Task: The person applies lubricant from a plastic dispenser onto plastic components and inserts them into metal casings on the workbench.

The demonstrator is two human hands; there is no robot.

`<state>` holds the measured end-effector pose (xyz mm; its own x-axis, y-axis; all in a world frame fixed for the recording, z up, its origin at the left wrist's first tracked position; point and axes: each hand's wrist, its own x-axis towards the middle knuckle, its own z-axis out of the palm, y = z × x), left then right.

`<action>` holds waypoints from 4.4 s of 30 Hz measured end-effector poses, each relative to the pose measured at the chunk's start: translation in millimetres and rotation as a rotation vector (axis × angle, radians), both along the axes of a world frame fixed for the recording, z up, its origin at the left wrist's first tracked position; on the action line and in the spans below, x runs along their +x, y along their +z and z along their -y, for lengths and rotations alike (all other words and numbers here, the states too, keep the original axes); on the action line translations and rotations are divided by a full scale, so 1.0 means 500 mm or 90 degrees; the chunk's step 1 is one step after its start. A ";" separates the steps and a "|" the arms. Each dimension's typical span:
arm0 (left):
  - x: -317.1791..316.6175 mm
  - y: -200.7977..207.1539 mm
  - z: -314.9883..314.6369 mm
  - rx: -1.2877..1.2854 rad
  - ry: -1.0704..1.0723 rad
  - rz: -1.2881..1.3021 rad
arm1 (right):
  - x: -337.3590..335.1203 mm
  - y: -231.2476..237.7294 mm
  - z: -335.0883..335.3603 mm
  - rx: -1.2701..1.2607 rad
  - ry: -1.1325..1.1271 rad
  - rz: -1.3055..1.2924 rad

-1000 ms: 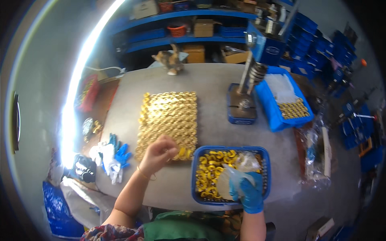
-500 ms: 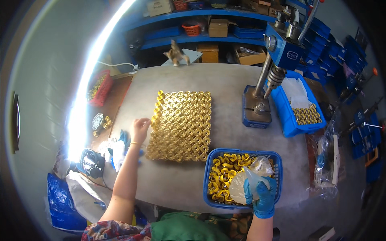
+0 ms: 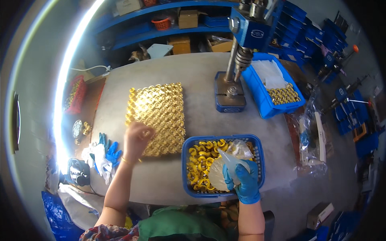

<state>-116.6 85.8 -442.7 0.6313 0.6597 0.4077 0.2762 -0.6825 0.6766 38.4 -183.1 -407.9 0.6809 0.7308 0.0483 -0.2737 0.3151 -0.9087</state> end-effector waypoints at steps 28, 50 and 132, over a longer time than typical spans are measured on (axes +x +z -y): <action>0.108 0.098 0.176 -0.693 -0.346 -0.024 | -0.014 0.042 0.030 -0.131 0.095 0.092; 0.087 0.056 0.211 -1.084 -0.425 0.210 | -0.030 0.043 0.014 -0.194 0.063 0.051; 0.105 0.040 0.195 -0.782 -0.462 0.171 | -0.018 0.054 0.016 -0.138 0.074 0.007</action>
<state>-63.9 -11.6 -422.9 0.9689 0.2471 -0.0111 -0.0977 0.4233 0.9007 29.5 -191.1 -381.0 0.5918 0.7983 -0.1117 -0.2865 0.0788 -0.9548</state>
